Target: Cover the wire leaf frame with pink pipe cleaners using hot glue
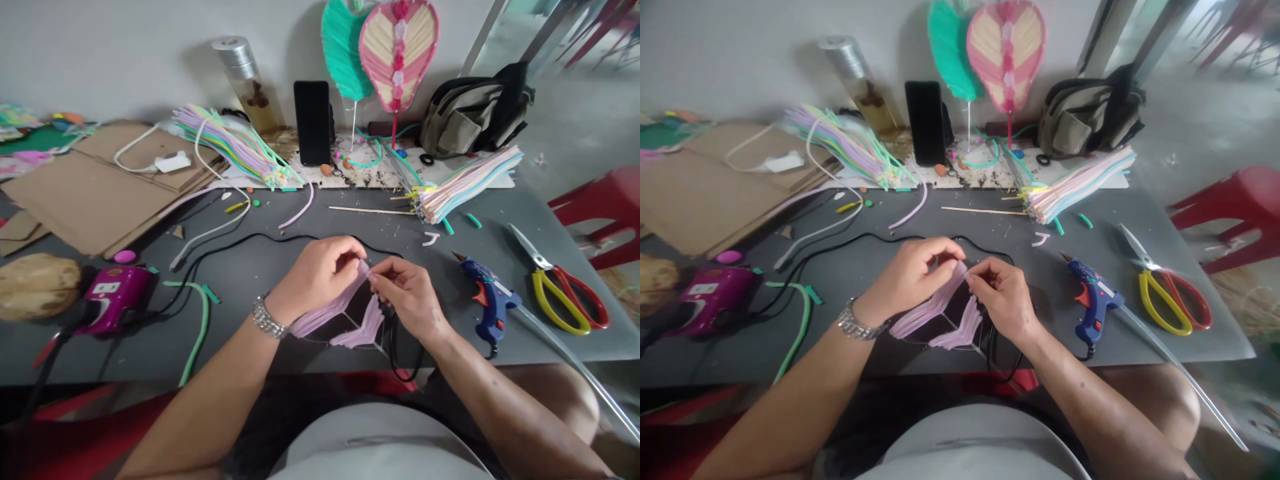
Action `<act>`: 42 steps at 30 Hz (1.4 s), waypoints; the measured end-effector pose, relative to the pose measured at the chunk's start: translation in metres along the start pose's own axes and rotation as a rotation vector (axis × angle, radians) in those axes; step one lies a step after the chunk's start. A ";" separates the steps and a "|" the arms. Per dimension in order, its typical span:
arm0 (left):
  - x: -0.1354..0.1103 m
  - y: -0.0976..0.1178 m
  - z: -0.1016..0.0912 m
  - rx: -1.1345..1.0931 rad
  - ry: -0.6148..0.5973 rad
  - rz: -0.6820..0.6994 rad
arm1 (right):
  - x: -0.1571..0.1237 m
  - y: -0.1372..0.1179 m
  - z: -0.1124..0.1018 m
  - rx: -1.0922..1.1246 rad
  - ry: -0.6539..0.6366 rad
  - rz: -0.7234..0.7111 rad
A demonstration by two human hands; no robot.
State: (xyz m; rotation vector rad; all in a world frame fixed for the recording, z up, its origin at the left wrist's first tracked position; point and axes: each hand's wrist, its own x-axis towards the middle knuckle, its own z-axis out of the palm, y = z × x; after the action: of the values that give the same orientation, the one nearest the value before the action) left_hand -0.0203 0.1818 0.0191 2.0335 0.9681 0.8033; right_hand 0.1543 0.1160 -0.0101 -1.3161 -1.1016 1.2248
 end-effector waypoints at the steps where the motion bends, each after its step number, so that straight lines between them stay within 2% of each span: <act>1: 0.001 -0.003 -0.002 -0.087 -0.003 -0.042 | 0.000 0.001 -0.001 0.001 0.002 0.001; 6: 0.007 -0.016 -0.007 -0.419 -0.068 -0.257 | 0.000 0.006 -0.001 0.048 -0.016 -0.030; 11: 0.008 -0.014 -0.009 -0.557 -0.071 -0.306 | -0.003 0.006 -0.002 -0.006 -0.040 -0.078; 19: 0.008 -0.017 -0.009 -0.327 -0.027 -0.132 | -0.007 0.011 -0.001 -0.120 0.010 -0.106; 27: 0.009 -0.013 -0.011 -0.344 -0.008 -0.148 | -0.009 0.007 0.003 -0.138 0.032 -0.105; 42: 0.005 -0.010 -0.011 -0.037 -0.157 0.068 | 0.003 -0.008 0.010 -0.138 0.040 0.076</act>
State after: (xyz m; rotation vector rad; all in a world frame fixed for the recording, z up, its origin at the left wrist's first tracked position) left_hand -0.0302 0.1943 0.0178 2.0727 0.7952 0.6800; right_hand 0.1445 0.1207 -0.0027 -1.4923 -1.1329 1.1896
